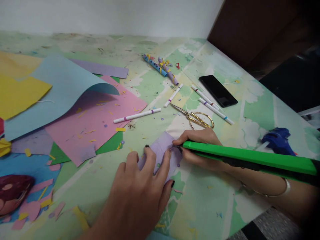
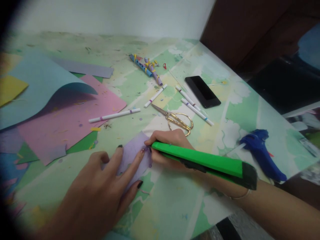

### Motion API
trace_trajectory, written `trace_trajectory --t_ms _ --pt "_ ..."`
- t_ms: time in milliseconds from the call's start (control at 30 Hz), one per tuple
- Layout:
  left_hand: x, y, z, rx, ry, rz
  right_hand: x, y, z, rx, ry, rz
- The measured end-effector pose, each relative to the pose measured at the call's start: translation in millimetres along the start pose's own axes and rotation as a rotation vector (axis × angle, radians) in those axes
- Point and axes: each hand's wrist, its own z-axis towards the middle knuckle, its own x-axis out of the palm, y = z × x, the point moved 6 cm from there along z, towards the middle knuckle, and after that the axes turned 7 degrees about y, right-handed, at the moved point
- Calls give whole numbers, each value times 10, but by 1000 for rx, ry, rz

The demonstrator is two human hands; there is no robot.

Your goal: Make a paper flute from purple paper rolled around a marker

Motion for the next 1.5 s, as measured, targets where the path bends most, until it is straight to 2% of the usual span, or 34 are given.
trace_trajectory --t_ms 167,300,400,500,667,800,933,1233,1500 --pt "-19 -12 6 -10 3 9 -12 24 23 15 -26 9" --pt "-65 -36 10 3 9 24 -19 -10 44 108 -14 23" --pt "-86 -36 44 102 7 -28 -15 -32 37 144 2 9" --pt "-85 -1 104 233 -32 -56 -16 -20 38 104 13 -4" --pt "8 49 149 316 -54 -63 -33 -36 85 79 86 9" --pt "55 29 124 304 -32 -93 -54 -36 109 22 133 20" --pt "47 16 115 292 -18 -113 -48 -68 106 39 163 20" --pt "27 23 132 263 -20 -147 -64 -48 101 25 110 11" --pt "17 26 136 262 -45 -156 -52 -72 91 38 136 43"
